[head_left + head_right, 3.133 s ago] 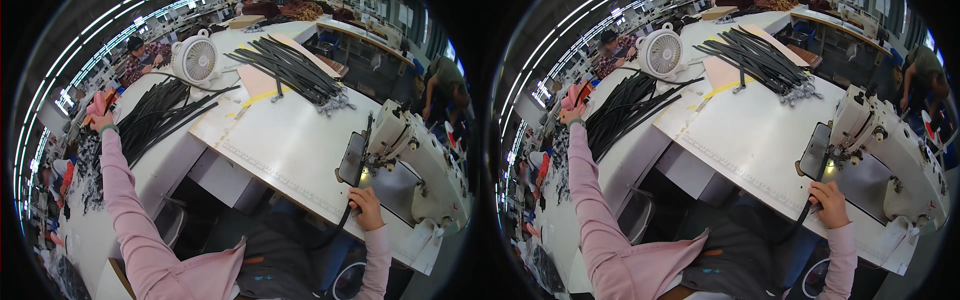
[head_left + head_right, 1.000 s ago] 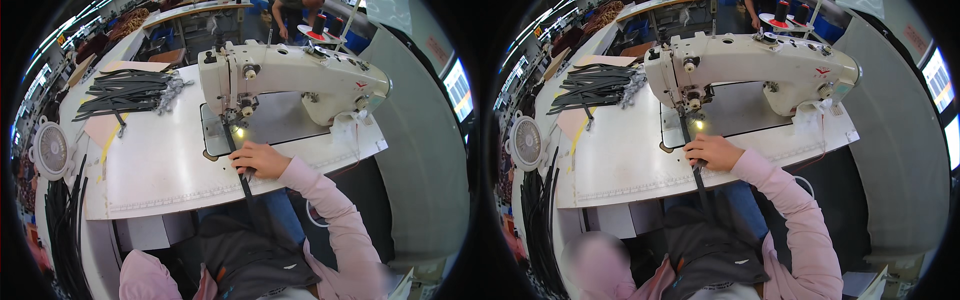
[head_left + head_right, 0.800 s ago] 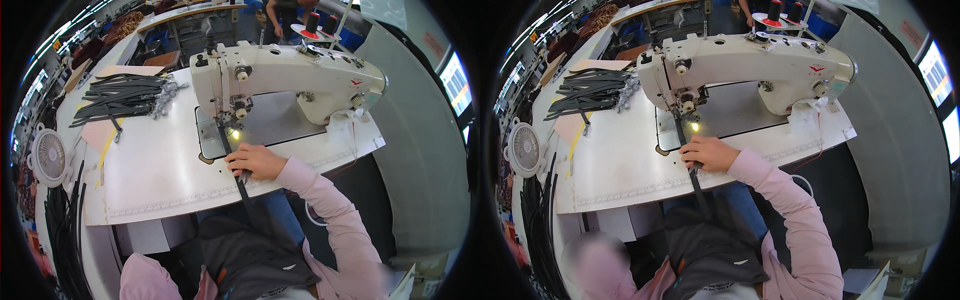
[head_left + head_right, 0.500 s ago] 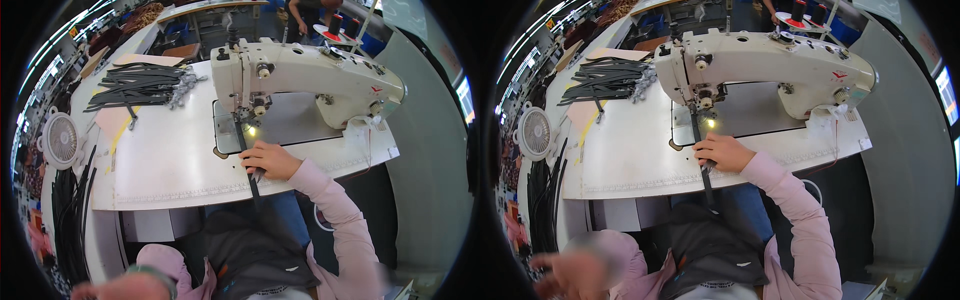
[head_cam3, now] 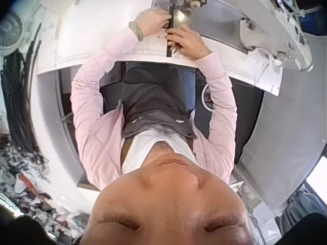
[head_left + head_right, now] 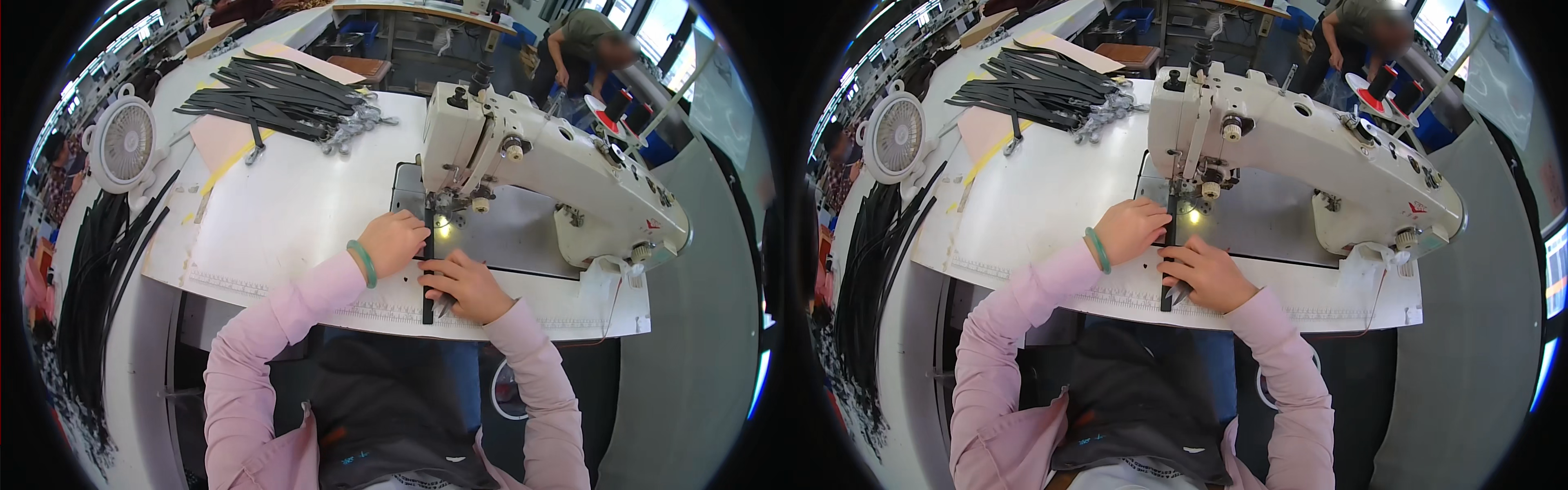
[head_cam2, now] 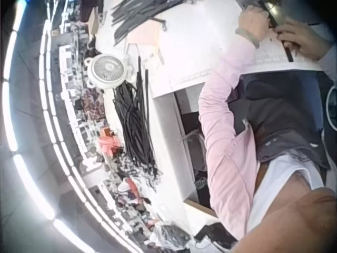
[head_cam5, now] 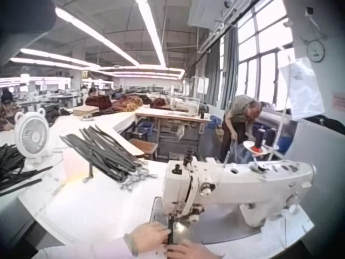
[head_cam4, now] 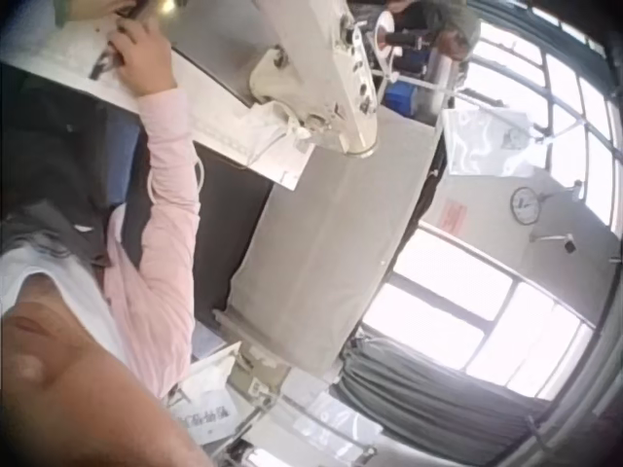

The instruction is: The person operates an industrial sewing machine to stitch black fabric straps. They feed the straps under the presser foot, guide them through the machine, and cut the thread after each stitch. The person repeats this process for multiple straps, handling them one at a time.

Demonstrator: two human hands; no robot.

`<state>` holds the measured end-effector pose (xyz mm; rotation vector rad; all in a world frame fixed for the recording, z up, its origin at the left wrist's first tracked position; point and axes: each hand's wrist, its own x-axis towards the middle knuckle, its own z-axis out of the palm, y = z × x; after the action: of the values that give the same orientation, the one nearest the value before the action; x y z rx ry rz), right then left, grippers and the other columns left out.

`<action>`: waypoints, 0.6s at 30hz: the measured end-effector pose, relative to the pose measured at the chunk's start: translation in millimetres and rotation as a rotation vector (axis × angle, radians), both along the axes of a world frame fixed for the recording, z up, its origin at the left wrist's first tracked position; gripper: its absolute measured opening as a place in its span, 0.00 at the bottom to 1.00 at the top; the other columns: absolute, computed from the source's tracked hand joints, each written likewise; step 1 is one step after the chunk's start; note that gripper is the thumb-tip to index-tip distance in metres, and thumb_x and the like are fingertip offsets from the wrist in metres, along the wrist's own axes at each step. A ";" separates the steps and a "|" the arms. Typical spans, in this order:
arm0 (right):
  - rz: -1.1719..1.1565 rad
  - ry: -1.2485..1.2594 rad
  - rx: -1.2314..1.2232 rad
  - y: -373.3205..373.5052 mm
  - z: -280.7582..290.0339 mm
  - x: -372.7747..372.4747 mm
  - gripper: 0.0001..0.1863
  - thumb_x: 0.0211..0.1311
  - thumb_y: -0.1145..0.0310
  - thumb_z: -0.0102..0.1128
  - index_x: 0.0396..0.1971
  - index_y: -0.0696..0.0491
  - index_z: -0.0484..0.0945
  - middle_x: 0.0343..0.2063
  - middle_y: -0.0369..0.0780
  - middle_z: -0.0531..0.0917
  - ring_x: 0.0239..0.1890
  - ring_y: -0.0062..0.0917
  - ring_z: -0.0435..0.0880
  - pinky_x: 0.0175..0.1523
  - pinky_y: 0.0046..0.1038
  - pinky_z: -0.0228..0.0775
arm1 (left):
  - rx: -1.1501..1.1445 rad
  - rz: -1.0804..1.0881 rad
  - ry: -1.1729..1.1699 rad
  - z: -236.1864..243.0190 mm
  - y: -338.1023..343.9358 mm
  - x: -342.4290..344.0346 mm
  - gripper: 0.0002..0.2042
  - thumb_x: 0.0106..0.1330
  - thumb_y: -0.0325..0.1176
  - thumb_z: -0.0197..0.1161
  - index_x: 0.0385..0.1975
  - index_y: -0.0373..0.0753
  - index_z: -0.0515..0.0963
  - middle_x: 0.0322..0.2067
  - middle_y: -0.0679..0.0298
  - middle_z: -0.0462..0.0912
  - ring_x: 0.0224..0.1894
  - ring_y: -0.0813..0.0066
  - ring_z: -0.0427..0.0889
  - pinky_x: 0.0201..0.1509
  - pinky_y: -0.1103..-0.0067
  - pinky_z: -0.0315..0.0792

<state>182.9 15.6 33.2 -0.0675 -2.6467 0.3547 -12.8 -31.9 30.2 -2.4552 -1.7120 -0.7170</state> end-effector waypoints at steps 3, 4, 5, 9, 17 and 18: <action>0.000 -0.009 -0.005 -0.3 0.9 -0.3 0.13 0.44 0.70 0.63 0.34 0.49 0.76 0.39 0.32 0.77 0.33 0.26 0.71 0.38 0.25 0.68 | 0.030 -0.032 -0.009 -7.1 10.3 -6.3 0.09 0.51 0.29 0.60 0.32 0.37 0.77 0.36 0.63 0.78 0.40 0.66 0.75 0.44 0.75 0.70; 0.006 -0.010 -0.005 0.2 1.3 -0.9 0.13 0.44 0.70 0.63 0.34 0.49 0.76 0.39 0.32 0.77 0.33 0.26 0.71 0.38 0.25 0.68 | 0.071 -0.047 -0.033 -12.9 12.9 -9.9 0.09 0.51 0.29 0.61 0.33 0.37 0.77 0.36 0.63 0.78 0.40 0.66 0.74 0.44 0.75 0.70; 0.006 -0.011 -0.009 0.4 1.1 -0.9 0.13 0.44 0.71 0.63 0.34 0.49 0.76 0.39 0.32 0.77 0.33 0.26 0.71 0.38 0.25 0.68 | 0.110 -0.068 -0.058 -13.7 14.6 -12.3 0.10 0.51 0.30 0.61 0.33 0.36 0.77 0.36 0.63 0.78 0.40 0.66 0.74 0.44 0.75 0.70; -0.004 -0.011 0.005 0.3 1.0 -0.3 0.14 0.43 0.71 0.64 0.34 0.49 0.75 0.40 0.32 0.76 0.33 0.26 0.71 0.37 0.25 0.68 | 0.079 -0.135 -0.116 -18.7 15.8 -19.3 0.14 0.49 0.35 0.64 0.36 0.37 0.77 0.39 0.60 0.76 0.43 0.65 0.72 0.46 0.73 0.69; 0.007 0.001 -0.003 1.2 0.4 -0.2 0.16 0.39 0.75 0.63 0.33 0.50 0.75 0.39 0.32 0.76 0.33 0.26 0.71 0.37 0.25 0.68 | 0.030 -0.147 -0.074 -17.4 10.5 -22.1 0.24 0.46 0.41 0.66 0.44 0.38 0.73 0.46 0.57 0.71 0.49 0.61 0.69 0.53 0.70 0.64; 0.009 0.008 -0.005 1.3 0.3 -0.3 0.16 0.39 0.76 0.63 0.33 0.50 0.75 0.39 0.32 0.76 0.33 0.27 0.71 0.37 0.25 0.68 | 0.018 -0.144 -0.079 -16.7 10.1 -21.8 0.24 0.46 0.40 0.67 0.44 0.38 0.73 0.46 0.57 0.71 0.50 0.61 0.69 0.53 0.70 0.64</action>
<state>182.6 16.9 33.5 -0.0556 -2.6386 0.3641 -34.6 -21.8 13.5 -2.5918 -1.5578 -0.8510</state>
